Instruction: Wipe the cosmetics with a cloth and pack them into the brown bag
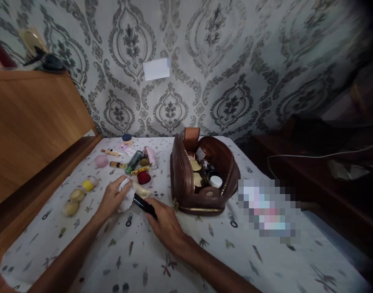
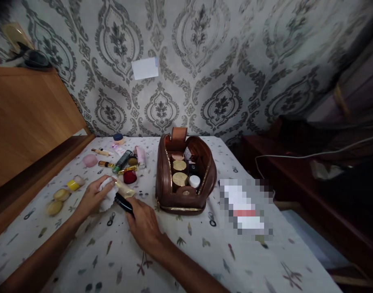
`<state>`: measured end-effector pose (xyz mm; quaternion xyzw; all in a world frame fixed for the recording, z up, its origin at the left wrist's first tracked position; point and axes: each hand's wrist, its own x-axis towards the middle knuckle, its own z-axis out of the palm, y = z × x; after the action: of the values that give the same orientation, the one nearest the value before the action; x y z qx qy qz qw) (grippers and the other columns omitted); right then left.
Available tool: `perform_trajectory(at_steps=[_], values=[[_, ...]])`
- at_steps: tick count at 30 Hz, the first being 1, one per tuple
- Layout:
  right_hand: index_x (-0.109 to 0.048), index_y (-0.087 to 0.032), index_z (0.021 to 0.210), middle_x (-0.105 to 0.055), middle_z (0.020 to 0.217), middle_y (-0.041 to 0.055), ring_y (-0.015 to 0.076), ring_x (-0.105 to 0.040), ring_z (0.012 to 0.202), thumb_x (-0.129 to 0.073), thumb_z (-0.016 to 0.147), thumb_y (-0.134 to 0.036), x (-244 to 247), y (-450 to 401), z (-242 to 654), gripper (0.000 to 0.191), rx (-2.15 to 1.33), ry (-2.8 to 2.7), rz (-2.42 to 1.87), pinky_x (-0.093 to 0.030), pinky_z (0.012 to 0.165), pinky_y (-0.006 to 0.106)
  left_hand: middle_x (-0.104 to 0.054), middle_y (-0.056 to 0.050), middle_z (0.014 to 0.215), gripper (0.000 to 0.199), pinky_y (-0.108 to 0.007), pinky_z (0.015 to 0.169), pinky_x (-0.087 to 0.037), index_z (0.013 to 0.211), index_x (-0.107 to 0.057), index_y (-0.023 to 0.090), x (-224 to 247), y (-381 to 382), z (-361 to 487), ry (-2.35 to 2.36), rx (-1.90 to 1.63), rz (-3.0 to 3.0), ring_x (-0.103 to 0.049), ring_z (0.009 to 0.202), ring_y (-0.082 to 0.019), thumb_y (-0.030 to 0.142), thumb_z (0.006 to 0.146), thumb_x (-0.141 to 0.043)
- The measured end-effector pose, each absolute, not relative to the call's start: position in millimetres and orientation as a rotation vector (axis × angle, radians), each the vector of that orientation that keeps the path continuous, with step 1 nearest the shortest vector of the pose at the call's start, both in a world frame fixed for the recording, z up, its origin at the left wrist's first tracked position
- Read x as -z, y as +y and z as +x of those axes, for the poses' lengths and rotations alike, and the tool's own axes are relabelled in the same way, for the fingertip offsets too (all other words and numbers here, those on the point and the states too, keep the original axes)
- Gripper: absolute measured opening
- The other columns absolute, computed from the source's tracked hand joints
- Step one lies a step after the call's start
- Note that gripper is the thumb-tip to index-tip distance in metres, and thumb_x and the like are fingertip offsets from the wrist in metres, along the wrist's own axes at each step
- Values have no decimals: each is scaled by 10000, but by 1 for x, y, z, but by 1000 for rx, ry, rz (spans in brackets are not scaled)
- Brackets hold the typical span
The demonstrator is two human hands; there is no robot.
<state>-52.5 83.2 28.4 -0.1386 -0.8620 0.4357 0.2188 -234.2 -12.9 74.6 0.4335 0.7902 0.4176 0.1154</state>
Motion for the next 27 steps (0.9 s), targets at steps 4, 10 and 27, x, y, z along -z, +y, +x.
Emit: perform_trajectory(at_steps=[4, 10, 27], values=[[-581, -185, 1265, -700, 1157, 102, 257, -670, 1037, -552, 846, -70, -23, 80, -66, 436, -1178, -2433, -421, -521, 922, 381, -570, 22, 707, 340, -266, 646, -406, 831, -582, 201, -72, -11, -244, 2409, -1148, 1388, -530, 686, -172, 503, 912, -448], [-590, -176, 1253, -683, 1180, 102, 246, -654, 1072, -557, 847, -48, -18, 79, -68, 427, -1148, -2424, -428, -515, 949, 371, -600, 5, 727, 302, -294, 712, -415, 760, -530, 216, -67, -5, -244, 2476, -1025, 1562, -575, 719, -192, 444, 920, -411], [-651, -204, 1081, -707, 1033, 82, 265, -641, 978, -557, 804, -37, -7, 80, -69, 336, -882, -2488, -398, -517, 884, 399, -659, -6, 719, 275, -281, 671, -451, 771, -599, 217, -68, -6, -255, 2503, -1085, 1504, -612, 709, -200, 390, 899, -427]])
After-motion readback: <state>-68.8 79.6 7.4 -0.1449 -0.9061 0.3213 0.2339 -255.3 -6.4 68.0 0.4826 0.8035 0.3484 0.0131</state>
